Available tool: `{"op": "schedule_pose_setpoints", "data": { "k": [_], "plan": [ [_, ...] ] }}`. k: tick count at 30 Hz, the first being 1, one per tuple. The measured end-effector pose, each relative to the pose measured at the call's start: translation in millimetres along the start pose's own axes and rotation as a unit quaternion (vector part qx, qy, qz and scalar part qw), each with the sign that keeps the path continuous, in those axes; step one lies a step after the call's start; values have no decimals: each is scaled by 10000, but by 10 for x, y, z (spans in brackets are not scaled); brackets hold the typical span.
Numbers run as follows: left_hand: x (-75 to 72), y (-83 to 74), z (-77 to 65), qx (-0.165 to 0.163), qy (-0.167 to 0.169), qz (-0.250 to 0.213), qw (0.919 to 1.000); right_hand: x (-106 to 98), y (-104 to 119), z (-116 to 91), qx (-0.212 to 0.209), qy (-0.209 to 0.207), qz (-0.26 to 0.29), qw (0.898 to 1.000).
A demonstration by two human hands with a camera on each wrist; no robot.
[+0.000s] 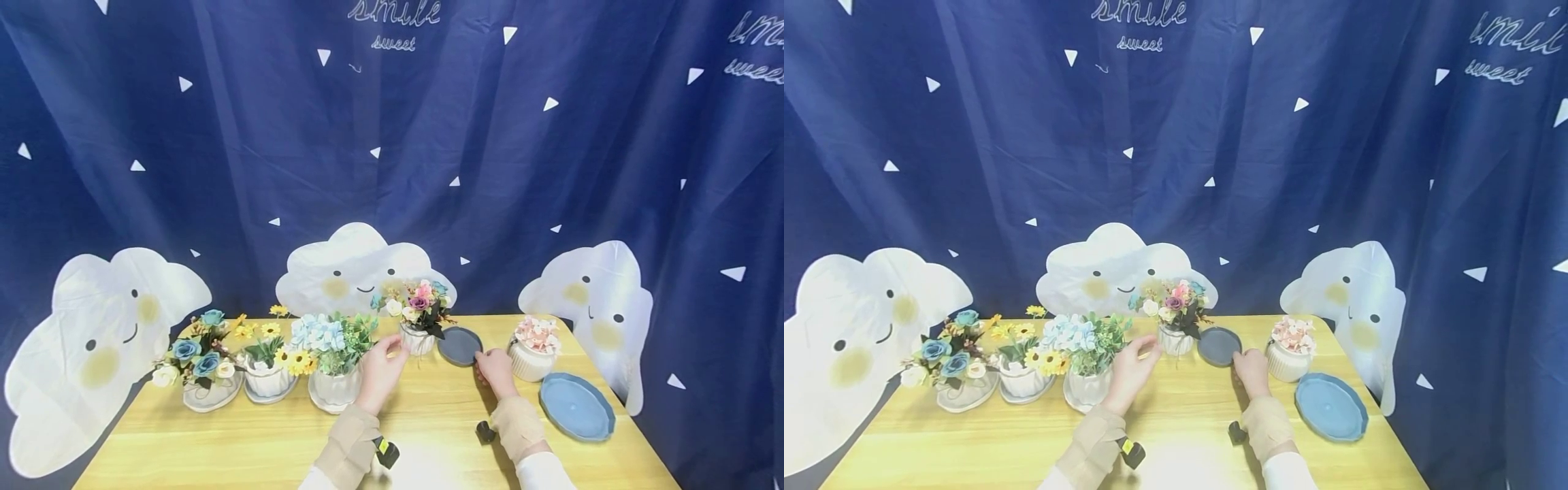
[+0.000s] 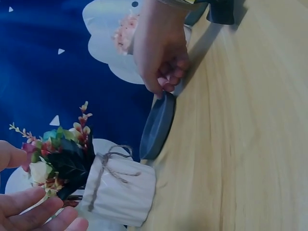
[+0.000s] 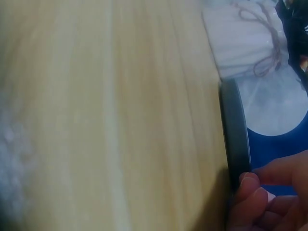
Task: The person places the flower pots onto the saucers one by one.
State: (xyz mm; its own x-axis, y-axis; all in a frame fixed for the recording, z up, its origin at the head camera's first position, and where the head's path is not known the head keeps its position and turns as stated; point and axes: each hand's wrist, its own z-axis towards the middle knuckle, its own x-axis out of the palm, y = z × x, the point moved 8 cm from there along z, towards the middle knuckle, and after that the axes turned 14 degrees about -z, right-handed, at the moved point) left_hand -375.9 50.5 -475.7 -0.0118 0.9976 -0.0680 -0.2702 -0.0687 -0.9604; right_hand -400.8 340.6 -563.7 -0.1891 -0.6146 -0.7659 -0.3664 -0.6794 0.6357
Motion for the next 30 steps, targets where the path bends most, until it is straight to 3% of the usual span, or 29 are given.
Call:
{"op": "schedule_pose_setpoints", "data": {
  "k": [6,16,24,30],
  "plan": [
    [89,45,56,-46,139,-136,9998,-16,-14,2,12,-36,-13,10000],
    [258,138,190,-107,370,402,9984,0,1,-15,18,2,86,10000],
    [361,171,330,154,423,789,9959,-1,-8,-12,34,-35,39,10000],
    [380,296,404,-283,391,835,9953,3,-18,-7,25,-42,-4,10000]
  ]
}}
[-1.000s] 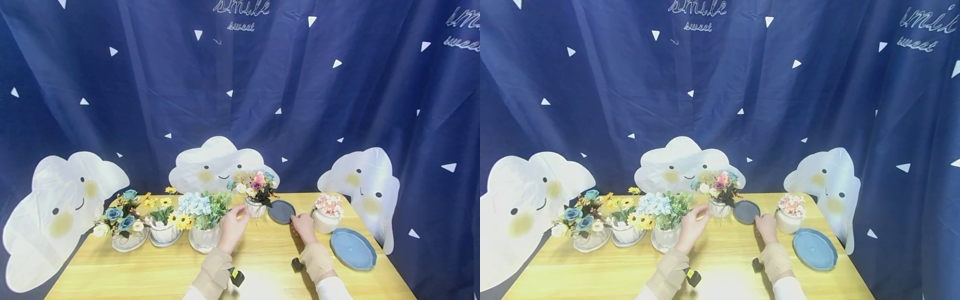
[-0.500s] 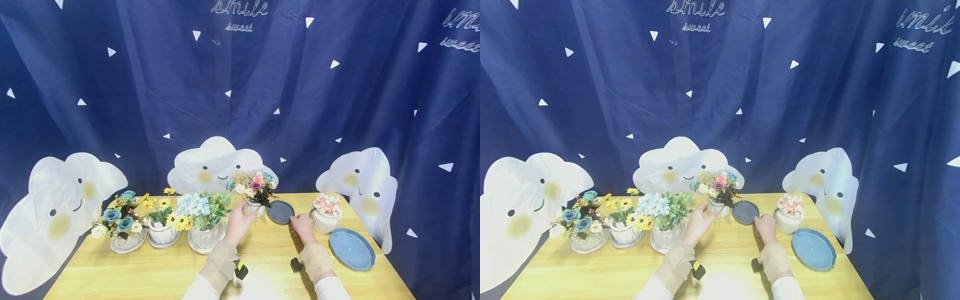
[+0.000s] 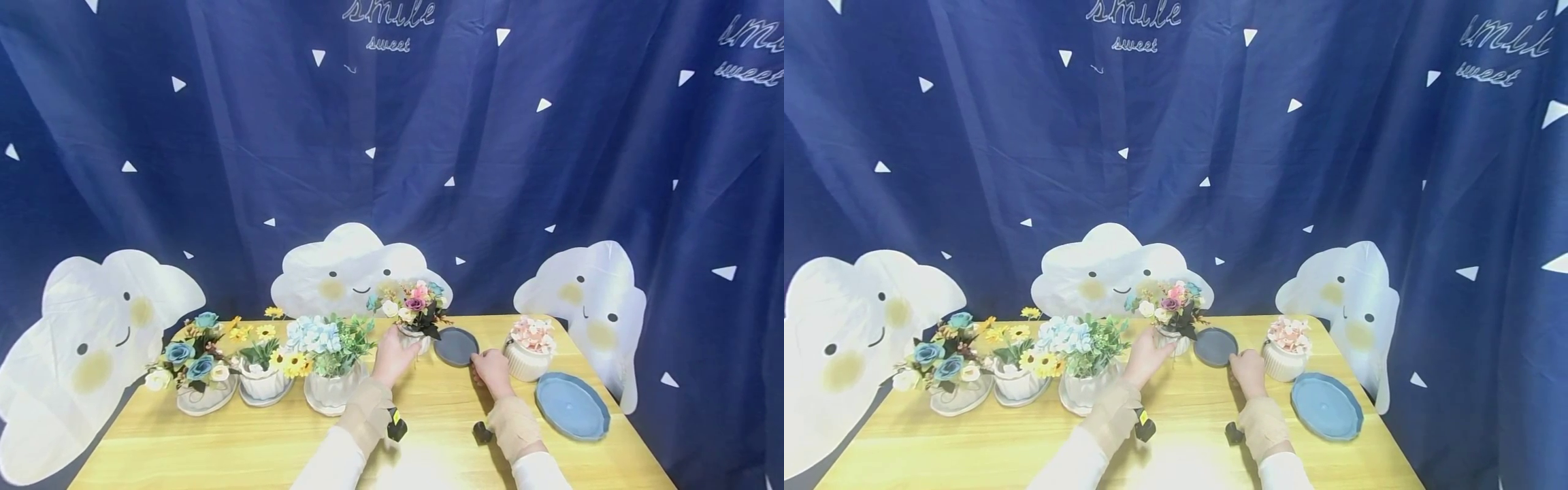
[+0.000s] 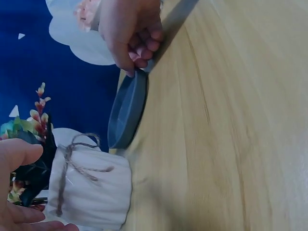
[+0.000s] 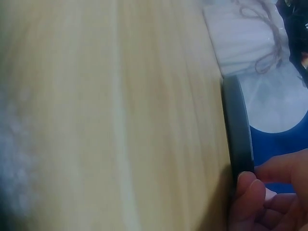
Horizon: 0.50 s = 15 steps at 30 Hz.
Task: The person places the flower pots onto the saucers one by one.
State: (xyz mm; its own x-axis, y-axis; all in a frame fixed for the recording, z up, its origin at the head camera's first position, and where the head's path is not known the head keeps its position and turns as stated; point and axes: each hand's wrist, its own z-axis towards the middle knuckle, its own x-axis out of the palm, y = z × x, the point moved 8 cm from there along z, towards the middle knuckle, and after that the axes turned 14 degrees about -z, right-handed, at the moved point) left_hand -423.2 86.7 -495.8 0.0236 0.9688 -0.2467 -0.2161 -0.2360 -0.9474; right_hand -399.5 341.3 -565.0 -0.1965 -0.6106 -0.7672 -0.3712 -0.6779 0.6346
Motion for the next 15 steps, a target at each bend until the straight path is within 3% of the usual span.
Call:
{"op": "schedule_pose_setpoints", "data": {
  "k": [3,15],
  "plan": [
    [11,42,31,-114,10,40,9999,-5,2,-1,17,-2,-35,10000],
    [85,132,110,-19,-225,119,9997,-27,31,-34,-97,-16,135,9999]
  ]
}}
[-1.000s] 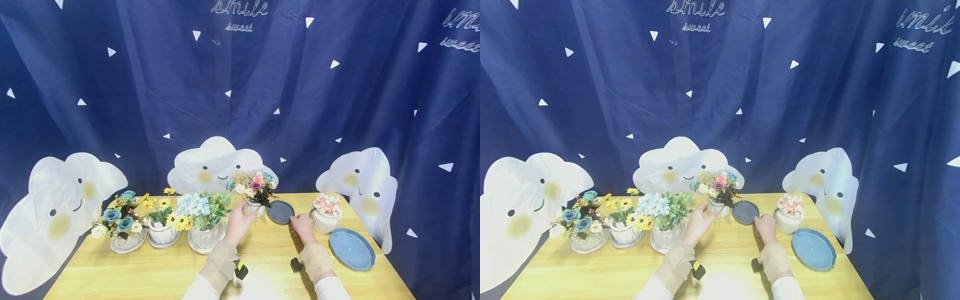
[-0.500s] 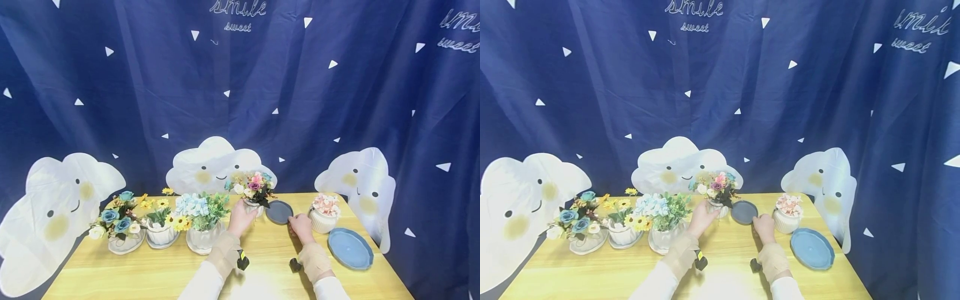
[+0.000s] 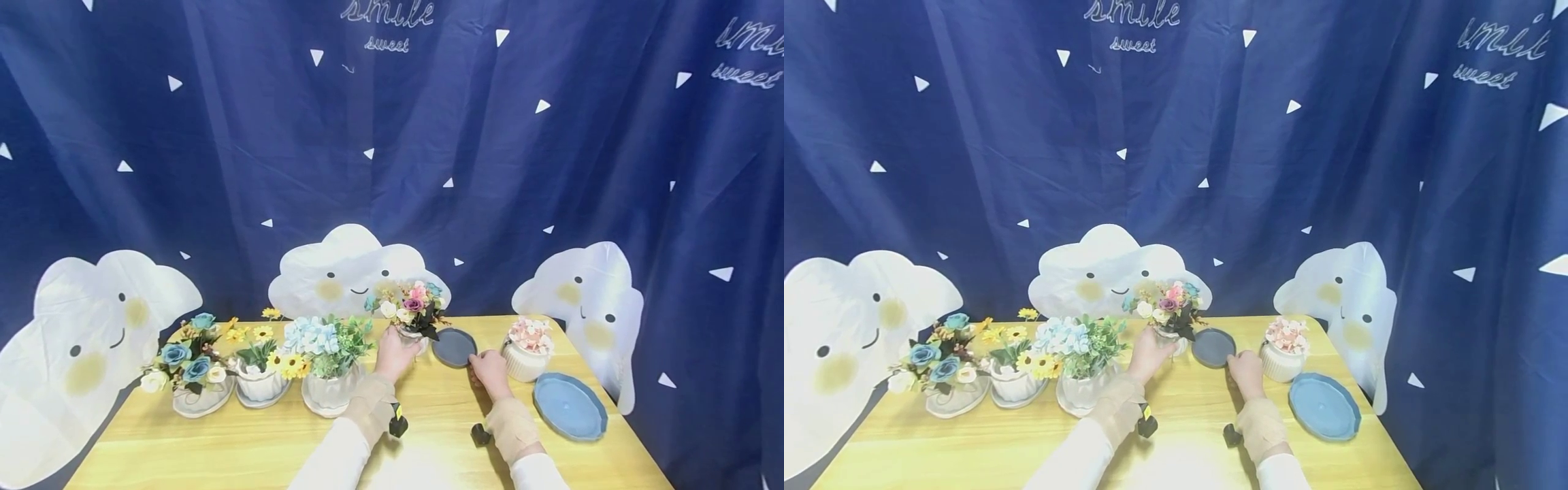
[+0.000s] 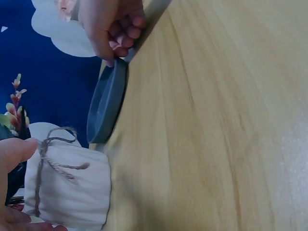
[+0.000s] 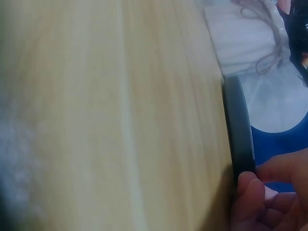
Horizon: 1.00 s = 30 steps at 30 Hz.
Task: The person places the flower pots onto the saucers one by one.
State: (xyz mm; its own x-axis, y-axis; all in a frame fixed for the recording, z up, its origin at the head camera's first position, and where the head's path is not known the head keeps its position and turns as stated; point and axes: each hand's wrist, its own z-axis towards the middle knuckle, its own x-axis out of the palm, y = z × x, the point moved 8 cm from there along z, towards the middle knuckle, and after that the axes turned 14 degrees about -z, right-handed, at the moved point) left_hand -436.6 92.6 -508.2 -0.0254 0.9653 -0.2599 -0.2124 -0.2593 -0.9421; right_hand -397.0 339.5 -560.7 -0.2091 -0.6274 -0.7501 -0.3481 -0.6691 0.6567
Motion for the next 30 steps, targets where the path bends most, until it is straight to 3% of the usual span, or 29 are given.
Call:
{"op": "schedule_pose_setpoints", "data": {
  "k": [14,18,30],
  "plan": [
    [83,64,94,-95,-148,362,9992,-5,-22,-14,47,-128,-163,9998],
    [100,82,140,-9,-233,588,9980,-3,-12,-14,45,-156,-110,9998],
    [128,131,191,128,-480,622,9968,5,-11,-19,-22,-210,-87,9997]
  ]
}}
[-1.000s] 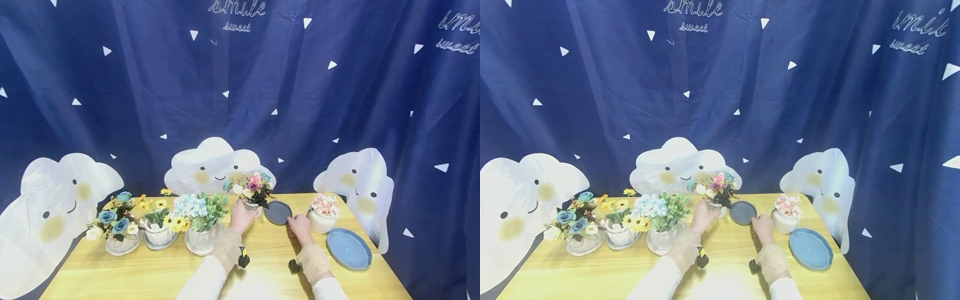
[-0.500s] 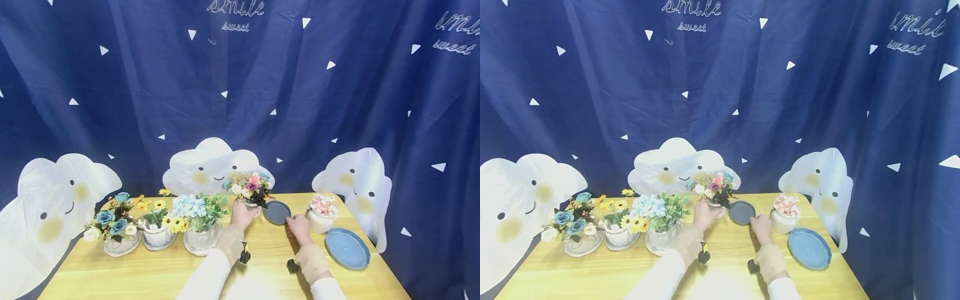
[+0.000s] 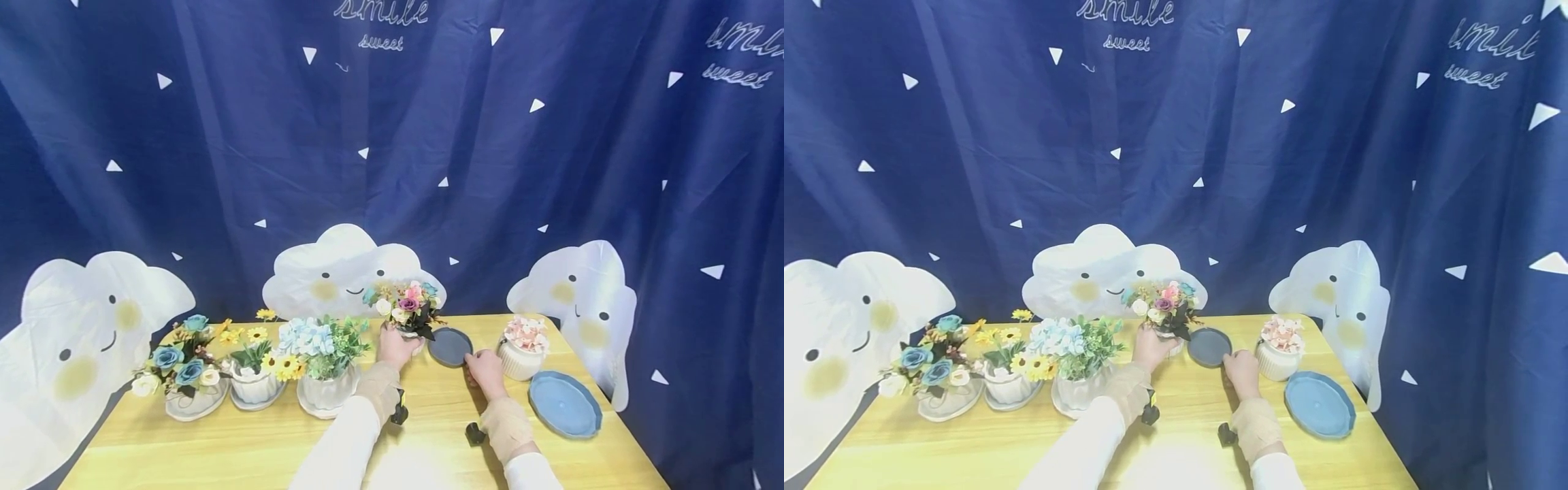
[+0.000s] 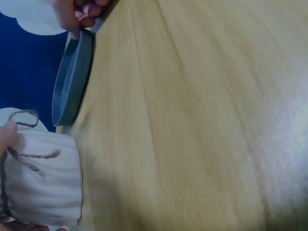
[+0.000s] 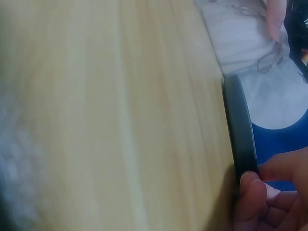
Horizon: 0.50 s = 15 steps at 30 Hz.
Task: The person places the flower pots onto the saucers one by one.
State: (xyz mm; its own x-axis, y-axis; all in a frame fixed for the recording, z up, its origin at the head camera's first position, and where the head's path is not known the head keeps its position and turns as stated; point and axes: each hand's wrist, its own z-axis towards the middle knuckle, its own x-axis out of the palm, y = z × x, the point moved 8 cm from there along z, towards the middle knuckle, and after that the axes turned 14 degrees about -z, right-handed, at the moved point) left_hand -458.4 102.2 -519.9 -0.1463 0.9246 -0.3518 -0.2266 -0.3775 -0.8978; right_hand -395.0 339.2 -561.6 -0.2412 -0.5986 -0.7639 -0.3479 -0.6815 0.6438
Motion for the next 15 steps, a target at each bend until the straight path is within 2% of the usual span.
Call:
{"op": "schedule_pose_setpoints", "data": {
  "k": [5,15],
  "plan": [
    [16,21,27,221,-99,-4,9997,-16,15,-7,-9,17,50,10000],
    [14,29,46,508,-4,-271,9983,-17,9,-17,113,-54,-85,9999]
  ]
}}
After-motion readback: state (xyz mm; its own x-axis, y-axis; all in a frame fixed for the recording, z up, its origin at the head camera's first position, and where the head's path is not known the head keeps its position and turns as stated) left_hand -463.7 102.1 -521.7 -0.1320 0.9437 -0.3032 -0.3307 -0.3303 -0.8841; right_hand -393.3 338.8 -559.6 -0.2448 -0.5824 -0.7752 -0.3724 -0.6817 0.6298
